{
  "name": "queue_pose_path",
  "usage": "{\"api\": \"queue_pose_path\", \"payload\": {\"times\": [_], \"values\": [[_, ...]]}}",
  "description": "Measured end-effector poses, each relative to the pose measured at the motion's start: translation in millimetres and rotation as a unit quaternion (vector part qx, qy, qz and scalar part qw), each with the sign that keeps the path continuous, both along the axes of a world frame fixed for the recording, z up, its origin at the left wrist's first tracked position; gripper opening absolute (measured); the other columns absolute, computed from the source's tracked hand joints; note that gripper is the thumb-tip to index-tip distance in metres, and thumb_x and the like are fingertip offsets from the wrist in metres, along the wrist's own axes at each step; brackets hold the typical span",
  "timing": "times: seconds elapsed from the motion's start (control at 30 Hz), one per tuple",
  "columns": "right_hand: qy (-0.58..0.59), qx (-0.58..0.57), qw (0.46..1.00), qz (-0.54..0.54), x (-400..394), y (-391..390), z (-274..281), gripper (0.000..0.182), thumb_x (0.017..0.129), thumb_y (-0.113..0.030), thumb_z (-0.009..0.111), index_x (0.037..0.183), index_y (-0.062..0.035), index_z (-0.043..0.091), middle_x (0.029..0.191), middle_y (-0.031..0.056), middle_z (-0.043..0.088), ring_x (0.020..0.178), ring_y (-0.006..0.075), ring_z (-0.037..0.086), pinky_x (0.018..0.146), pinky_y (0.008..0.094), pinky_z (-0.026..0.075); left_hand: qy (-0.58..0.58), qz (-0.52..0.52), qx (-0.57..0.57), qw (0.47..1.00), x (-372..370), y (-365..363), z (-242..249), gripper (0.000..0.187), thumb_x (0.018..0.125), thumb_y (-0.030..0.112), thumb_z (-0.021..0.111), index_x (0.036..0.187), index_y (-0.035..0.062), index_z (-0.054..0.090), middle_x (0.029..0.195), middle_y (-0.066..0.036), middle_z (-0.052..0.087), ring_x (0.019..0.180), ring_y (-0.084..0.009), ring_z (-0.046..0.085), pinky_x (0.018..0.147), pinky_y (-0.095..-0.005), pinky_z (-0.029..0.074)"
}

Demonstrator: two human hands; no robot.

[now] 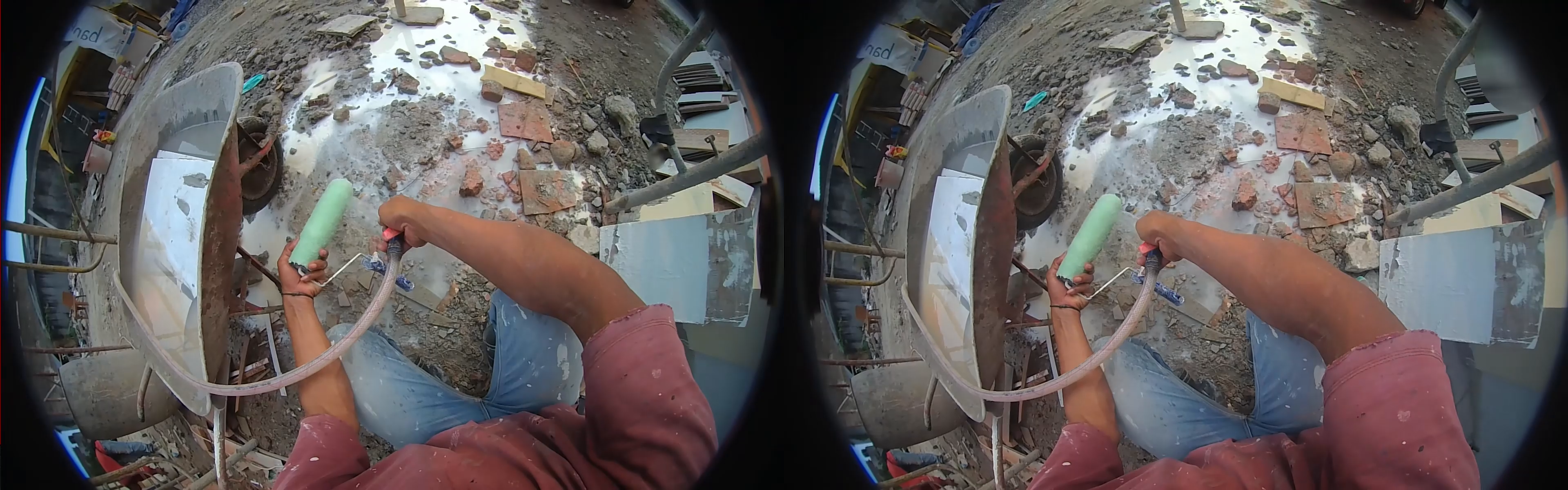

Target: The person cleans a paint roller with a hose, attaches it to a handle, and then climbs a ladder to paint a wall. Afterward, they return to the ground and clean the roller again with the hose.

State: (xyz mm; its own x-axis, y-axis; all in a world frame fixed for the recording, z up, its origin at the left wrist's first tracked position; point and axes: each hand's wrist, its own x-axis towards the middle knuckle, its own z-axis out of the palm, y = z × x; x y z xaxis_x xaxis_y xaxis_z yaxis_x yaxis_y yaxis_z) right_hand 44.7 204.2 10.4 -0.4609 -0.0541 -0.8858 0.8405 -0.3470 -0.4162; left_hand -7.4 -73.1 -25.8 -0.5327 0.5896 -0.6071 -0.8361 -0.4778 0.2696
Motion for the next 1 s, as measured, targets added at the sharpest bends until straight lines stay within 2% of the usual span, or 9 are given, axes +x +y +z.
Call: {"api": "queue_pose_path", "payload": {"times": [0.17, 0.37, 0.43, 0.47, 0.53, 0.57, 0.67, 0.77, 1.0], "values": [[-0.006, 0.014, 1.000, -0.003, -1, -1, 3, 0.025, 0.100, -0.014, 0.037, 0.114, 0.0036, 0.048, 0.082, 0.0153, 0.058, 0.056, 0.0257, 0.064, 0.053, 0.0491, 0.058, 0.029, -0.022, -0.002, 0.999, 5, -5, 6, 0.045, 0.094, 0.037, 0.051, 0.119, -0.0007, 0.052, 0.082, -0.023, 0.058, 0.047, -0.0169, 0.051, 0.029, -0.0187, 0.034], [0.016, -0.012, 0.999, 0.027, -3, 0, 6, 0.026, 0.099, -0.012, 0.035, 0.115, 0.0032, 0.048, 0.083, 0.0147, 0.057, 0.056, 0.0251, 0.064, 0.053, 0.0479, 0.059, 0.087, -0.088, -0.019, 0.992, 4, -34, 5, 0.046, 0.092, 0.035, 0.054, 0.118, -0.0028, 0.055, 0.082, -0.028, 0.063, 0.052, -0.0233, 0.063, 0.029, -0.0229, 0.042], [0.017, -0.011, 0.999, 0.032, -3, -1, 8, 0.025, 0.098, -0.011, 0.035, 0.114, 0.0033, 0.048, 0.083, 0.0149, 0.057, 0.056, 0.0253, 0.064, 0.052, 0.0474, 0.059, 0.171, -0.131, -0.077, 0.973, 6, -46, 1, 0.049, 0.089, 0.034, 0.058, 0.117, -0.0069, 0.055, 0.084, -0.028, 0.065, 0.058, -0.0271, 0.068, 0.031, -0.0248, 0.046], [0.018, -0.009, 0.999, 0.037, -2, -1, 8, 0.025, 0.098, -0.010, 0.034, 0.114, 0.0034, 0.048, 0.083, 0.0150, 0.057, 0.057, 0.0255, 0.064, 0.052, 0.0469, 0.059, 0.171, -0.132, -0.078, 0.973, 9, -50, -2, 0.049, 0.089, 0.034, 0.058, 0.117, -0.0069, 0.055, 0.084, -0.028, 0.065, 0.058, -0.0271, 0.068, 0.031, -0.0248, 0.046], [0.022, -0.018, 0.999, 0.033, -1, -3, 11, 0.020, 0.099, -0.010, 0.038, 0.111, 0.0039, 0.047, 0.077, 0.0139, 0.055, 0.057, 0.0253, 0.062, 0.055, 0.0499, 0.059, 0.222, -0.084, -0.161, 0.958, 15, -58, -4, 0.053, 0.085, 0.032, 0.062, 0.115, -0.0108, 0.055, 0.087, -0.027, 0.066, 0.060, -0.0289, 0.069, 0.031, -0.0264, 0.048], [0.026, -0.026, 0.999, 0.030, -1, -3, 12, 0.017, 0.099, -0.010, 0.042, 0.108, 0.0044, 0.047, 0.070, 0.0129, 0.052, 0.057, 0.0252, 0.060, 0.058, 0.0530, 0.059, 0.238, -0.108, -0.155, 0.953, 12, -67, -6, 0.059, 0.080, 0.032, 0.065, 0.115, -0.0140, 0.054, 0.088, -0.026, 0.066, 0.060, -0.0305, 0.069, 0.032, -0.0285, 0.050], [0.029, -0.016, 0.999, 0.042, -1, -4, 14, 0.016, 0.099, -0.009, 0.042, 0.104, 0.0046, 0.049, 0.072, 0.0129, 0.052, 0.058, 0.0248, 0.060, 0.059, 0.0529, 0.059, 0.287, -0.120, -0.136, 0.941, 15, -81, -5, 0.065, 0.077, 0.033, 0.067, 0.116, -0.0167, 0.053, 0.088, -0.027, 0.066, 0.061, -0.0314, 0.069, 0.033, -0.0287, 0.049], [0.065, -0.036, 0.995, 0.068, 3, -4, 23, 0.014, 0.097, -0.007, 0.043, 0.100, 0.0050, 0.050, 0.075, 0.0135, 0.052, 0.060, 0.0250, 0.060, 0.059, 0.0531, 0.059, 0.277, -0.069, -0.191, 0.939, 24, -86, 4, 0.065, 0.074, 0.033, 0.067, 0.119, -0.0131, 0.053, 0.087, -0.024, 0.066, 0.058, -0.0315, 0.067, 0.033, -0.0296, 0.051], [0.079, -0.066, 0.990, 0.096, 5, -8, 33, 0.011, 0.094, -0.004, 0.047, 0.098, 0.0058, 0.050, 0.076, 0.0144, 0.051, 0.063, 0.0266, 0.060, 0.060, 0.0542, 0.059, 0.235, -0.063, -0.172, 0.955, 19, -94, -4, 0.062, 0.076, 0.033, 0.066, 0.119, -0.0100, 0.054, 0.095, -0.024, 0.066, 0.059, -0.0334, 0.066, 0.034, -0.0303, 0.049]]}}
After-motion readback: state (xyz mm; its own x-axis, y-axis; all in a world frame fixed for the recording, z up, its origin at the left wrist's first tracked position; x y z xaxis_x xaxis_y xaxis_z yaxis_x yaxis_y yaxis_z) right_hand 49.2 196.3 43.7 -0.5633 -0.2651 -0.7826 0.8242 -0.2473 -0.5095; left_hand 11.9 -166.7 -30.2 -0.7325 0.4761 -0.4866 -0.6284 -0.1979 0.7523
